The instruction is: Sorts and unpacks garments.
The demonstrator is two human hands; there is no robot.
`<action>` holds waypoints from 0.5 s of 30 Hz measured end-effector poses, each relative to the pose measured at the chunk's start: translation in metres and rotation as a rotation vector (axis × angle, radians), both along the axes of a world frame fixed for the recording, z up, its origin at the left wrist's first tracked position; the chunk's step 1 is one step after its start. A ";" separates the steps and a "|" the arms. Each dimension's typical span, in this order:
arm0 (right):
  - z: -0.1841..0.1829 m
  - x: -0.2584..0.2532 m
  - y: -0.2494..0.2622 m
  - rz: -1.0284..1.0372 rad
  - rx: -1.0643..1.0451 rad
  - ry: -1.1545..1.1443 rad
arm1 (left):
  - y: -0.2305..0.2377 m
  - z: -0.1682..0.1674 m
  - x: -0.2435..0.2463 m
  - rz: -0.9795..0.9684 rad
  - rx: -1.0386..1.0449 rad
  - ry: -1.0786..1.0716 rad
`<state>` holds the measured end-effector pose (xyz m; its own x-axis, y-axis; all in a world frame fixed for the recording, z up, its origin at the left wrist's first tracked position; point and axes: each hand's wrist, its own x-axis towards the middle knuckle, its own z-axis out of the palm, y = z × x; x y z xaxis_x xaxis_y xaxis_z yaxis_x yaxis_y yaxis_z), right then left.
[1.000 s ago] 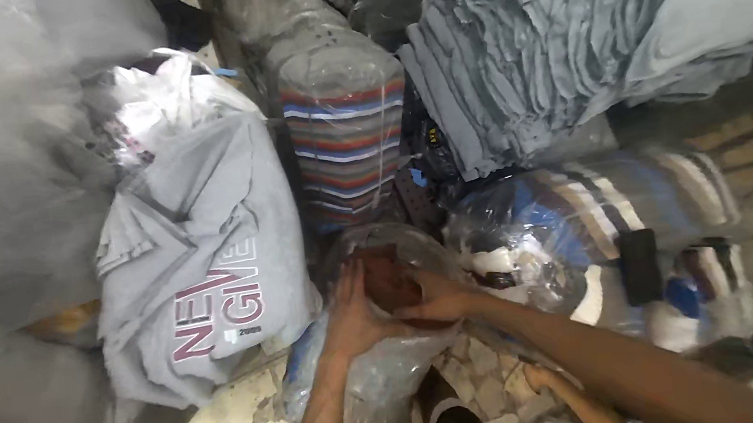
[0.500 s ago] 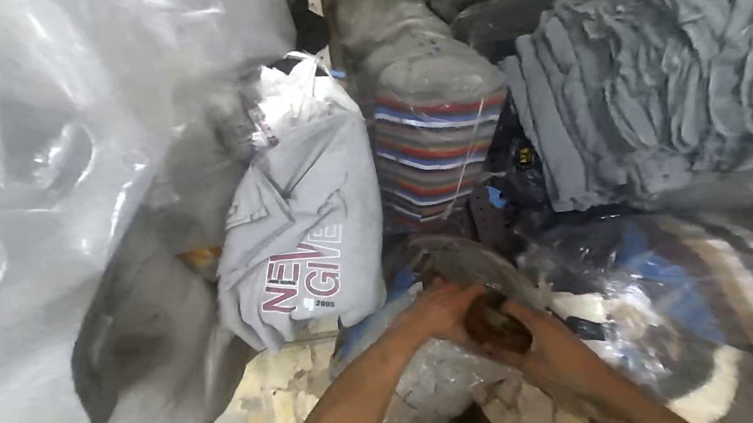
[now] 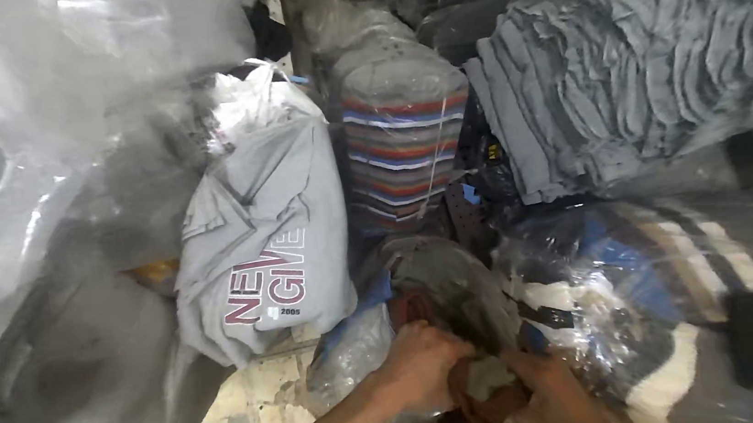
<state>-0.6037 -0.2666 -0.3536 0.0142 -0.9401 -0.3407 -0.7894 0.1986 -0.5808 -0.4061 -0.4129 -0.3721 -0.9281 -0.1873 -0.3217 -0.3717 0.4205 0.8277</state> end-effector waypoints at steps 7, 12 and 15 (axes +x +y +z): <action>0.041 0.002 0.010 -0.004 -0.036 -0.066 | 0.020 0.047 0.008 0.088 -0.095 0.129; 0.125 0.001 -0.003 -0.012 -0.179 -0.144 | 0.002 0.143 0.017 0.189 -0.250 0.287; 0.187 0.018 -0.042 -0.003 -0.367 -0.206 | -0.039 0.224 0.045 0.239 -0.317 0.350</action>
